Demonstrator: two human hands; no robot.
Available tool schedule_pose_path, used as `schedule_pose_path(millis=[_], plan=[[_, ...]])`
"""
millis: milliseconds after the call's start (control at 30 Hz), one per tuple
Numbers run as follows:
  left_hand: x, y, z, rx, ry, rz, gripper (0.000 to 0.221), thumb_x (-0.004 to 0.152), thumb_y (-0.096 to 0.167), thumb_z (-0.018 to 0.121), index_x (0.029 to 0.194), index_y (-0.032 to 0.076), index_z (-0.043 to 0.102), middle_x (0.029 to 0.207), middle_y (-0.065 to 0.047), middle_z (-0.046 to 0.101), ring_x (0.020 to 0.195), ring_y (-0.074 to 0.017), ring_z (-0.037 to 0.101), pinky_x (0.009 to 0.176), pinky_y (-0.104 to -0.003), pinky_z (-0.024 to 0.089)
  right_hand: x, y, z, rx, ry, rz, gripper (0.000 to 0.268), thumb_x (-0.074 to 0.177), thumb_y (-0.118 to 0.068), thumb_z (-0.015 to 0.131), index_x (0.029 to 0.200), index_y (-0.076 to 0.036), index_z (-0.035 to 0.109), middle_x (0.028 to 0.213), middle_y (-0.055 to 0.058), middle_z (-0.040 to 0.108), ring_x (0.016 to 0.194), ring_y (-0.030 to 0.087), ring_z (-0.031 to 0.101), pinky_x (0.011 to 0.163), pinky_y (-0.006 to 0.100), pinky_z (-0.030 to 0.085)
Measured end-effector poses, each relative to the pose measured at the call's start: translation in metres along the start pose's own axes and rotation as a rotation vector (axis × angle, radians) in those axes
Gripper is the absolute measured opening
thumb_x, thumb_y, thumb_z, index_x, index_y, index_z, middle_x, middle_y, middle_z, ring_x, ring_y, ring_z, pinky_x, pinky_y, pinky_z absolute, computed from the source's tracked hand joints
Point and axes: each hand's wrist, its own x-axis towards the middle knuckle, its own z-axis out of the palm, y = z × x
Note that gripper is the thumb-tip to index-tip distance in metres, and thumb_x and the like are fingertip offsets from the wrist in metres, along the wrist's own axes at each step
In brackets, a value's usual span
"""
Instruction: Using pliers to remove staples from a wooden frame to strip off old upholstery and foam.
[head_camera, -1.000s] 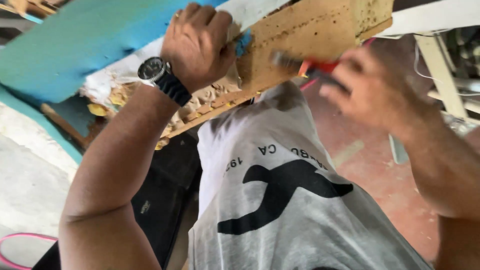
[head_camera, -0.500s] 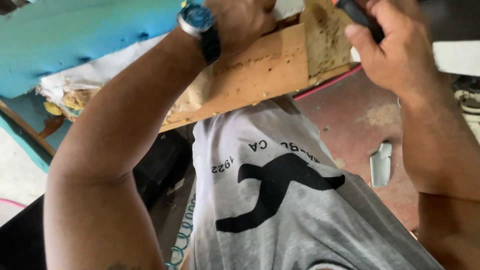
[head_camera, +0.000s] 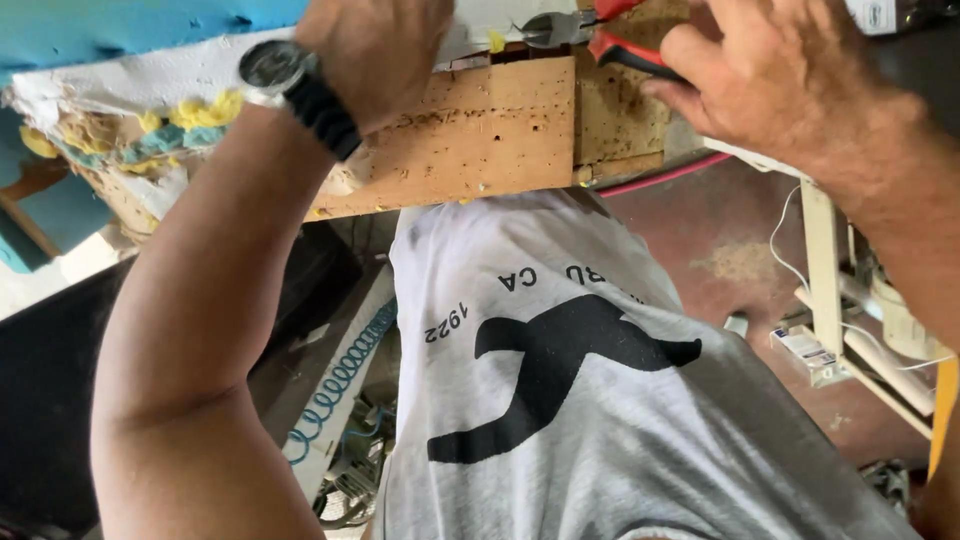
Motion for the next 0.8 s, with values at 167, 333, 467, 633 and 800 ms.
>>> schedule_pose_path(millis=[167,333,467,633,800], plan=[[-0.078,0.001,-0.005,0.006,0.029,-0.082,0.027,0.115,0.036,0.063,0.101,0.015,0.071,0.092,-0.001,0.069,0.095,-0.0211,0.063,0.084,-0.040,0.060,0.017,0.014,0.003,-0.125,-0.040,-0.140,0.043,0.115,-0.069,0.075,0.101,-0.032,0.057,0.102,-0.004,0.055,0.096,0.014,0.061,0.077,0.029,0.044],[-0.113,0.001,0.010,-0.279,0.360,-0.043,0.008,0.101,0.009,0.073,0.105,0.002,0.074,0.111,-0.015,0.069,0.110,-0.0354,0.063,0.086,-0.047,0.059,0.032,0.009,0.001,-0.014,-0.009,-0.139,0.044,0.106,-0.068,0.080,0.101,-0.029,0.061,0.113,-0.004,0.061,0.096,0.016,0.064,0.078,0.031,0.049],[-0.115,0.009,0.021,-0.343,0.500,-0.039,0.015,0.097,0.005,0.071,0.107,-0.006,0.070,0.117,-0.022,0.063,0.113,-0.0415,0.059,0.094,-0.052,0.054,0.040,-0.007,-0.016,-0.022,-0.105,-0.113,0.046,0.100,-0.078,0.073,0.105,-0.033,0.067,0.105,-0.007,0.062,0.088,0.015,0.066,0.067,0.031,0.057],[-0.115,0.011,0.028,-0.335,0.560,-0.042,0.019,0.099,0.008,0.073,0.109,-0.006,0.066,0.119,-0.024,0.062,0.115,-0.0432,0.058,0.096,-0.055,0.053,0.038,0.013,0.023,0.098,-0.033,-0.197,0.050,0.103,-0.072,0.079,0.096,-0.025,0.063,0.099,-0.004,0.061,0.088,0.015,0.065,0.078,0.029,0.058],[-0.119,0.009,0.032,-0.354,0.560,-0.031,0.025,0.101,0.013,0.071,0.114,-0.008,0.067,0.122,-0.025,0.062,0.118,-0.0434,0.058,0.101,-0.056,0.053,0.064,0.035,0.029,0.682,-0.606,0.102,0.036,0.114,-0.047,0.060,0.120,-0.013,0.070,0.073,0.010,0.062,0.062,0.031,0.060,0.059,0.045,0.048]])
